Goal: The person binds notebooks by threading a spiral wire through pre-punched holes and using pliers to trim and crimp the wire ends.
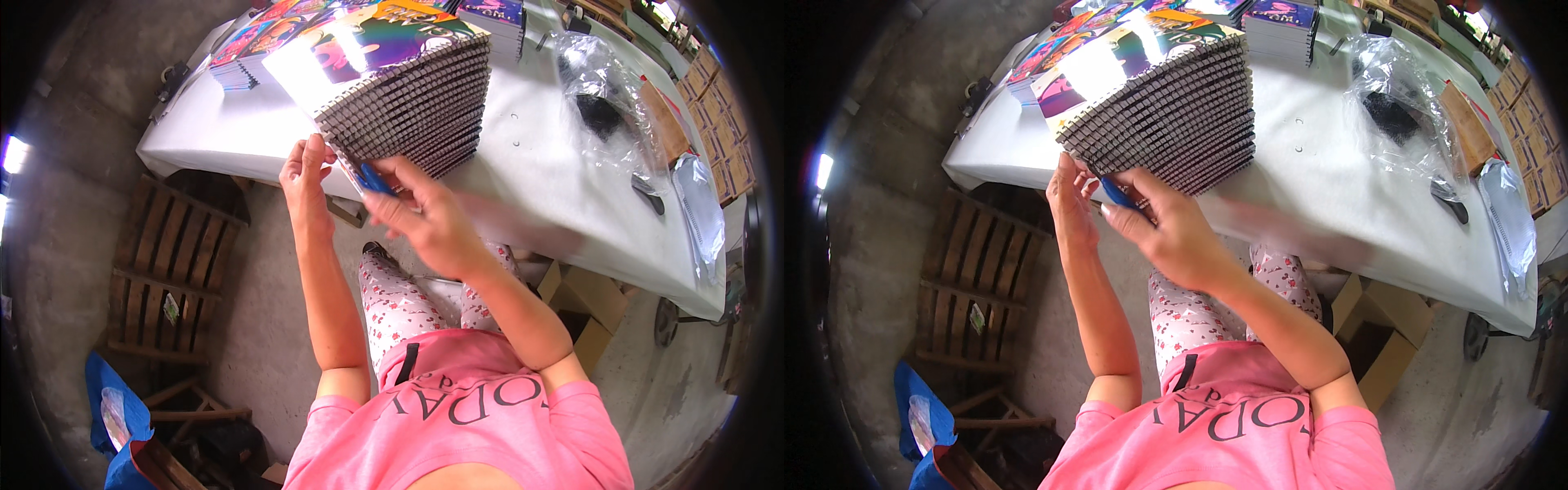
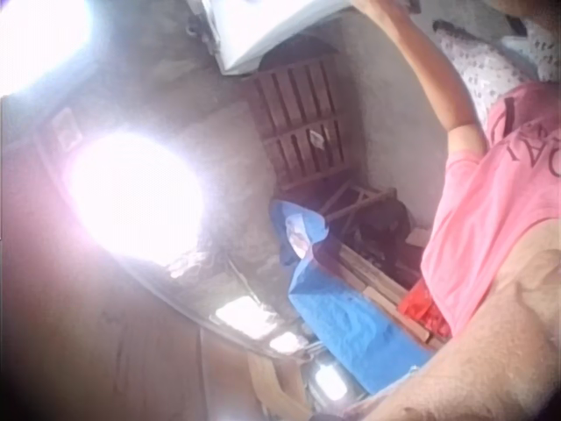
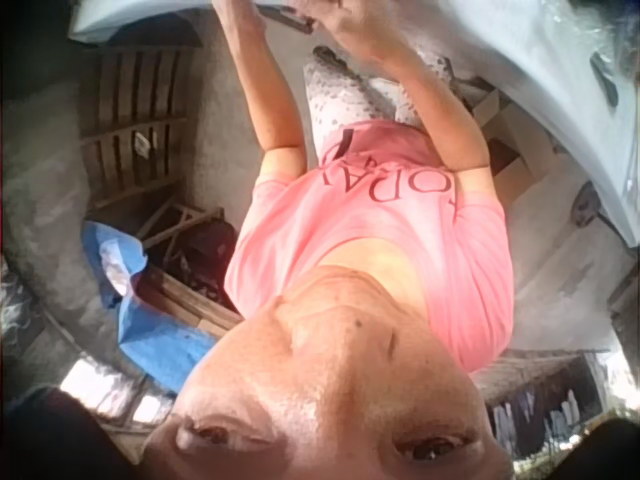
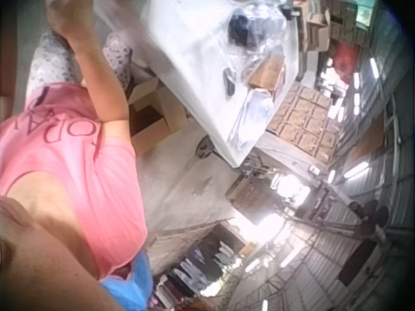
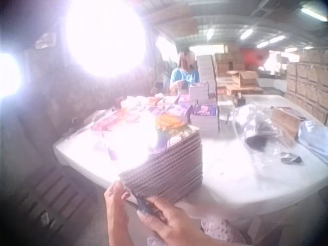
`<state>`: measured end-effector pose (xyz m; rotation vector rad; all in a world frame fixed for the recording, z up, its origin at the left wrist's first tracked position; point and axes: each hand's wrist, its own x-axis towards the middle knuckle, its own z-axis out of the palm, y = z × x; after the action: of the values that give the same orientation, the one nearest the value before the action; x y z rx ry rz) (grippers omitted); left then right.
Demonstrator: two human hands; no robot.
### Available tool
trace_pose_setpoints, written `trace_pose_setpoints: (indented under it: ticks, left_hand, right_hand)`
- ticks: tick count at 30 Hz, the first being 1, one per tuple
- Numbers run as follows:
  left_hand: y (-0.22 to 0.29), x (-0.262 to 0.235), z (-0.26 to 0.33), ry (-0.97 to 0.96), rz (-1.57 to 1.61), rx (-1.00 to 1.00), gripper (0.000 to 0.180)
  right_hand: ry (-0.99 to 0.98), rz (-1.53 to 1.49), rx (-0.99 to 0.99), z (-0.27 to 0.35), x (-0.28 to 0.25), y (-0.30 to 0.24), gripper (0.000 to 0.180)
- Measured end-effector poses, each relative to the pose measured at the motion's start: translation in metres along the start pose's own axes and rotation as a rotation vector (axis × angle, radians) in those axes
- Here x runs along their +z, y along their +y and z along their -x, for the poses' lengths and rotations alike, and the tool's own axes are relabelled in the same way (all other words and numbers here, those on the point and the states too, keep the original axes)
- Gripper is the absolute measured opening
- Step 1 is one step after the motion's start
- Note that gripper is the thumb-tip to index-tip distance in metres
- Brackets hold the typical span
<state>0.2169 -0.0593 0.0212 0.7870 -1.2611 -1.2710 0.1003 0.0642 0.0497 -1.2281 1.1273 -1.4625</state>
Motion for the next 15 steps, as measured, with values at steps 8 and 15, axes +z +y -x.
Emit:
trace_pose_setpoints:
  ticks: [8, 15]
  left_hand:
    - [0.01, 0.006, -0.001, 0.028, 0.046, 0.075, 0.04]
    - [0.009, 0.007, 0.0, 0.035, 0.087, 0.027, 0.036]
  right_hand:
    - [0.421, 0.967, -0.64, -0.004, 0.006, 0.002, 0.042]
    - [0.23, 0.635, -0.402, -0.002, 0.009, 0.004, 0.037]
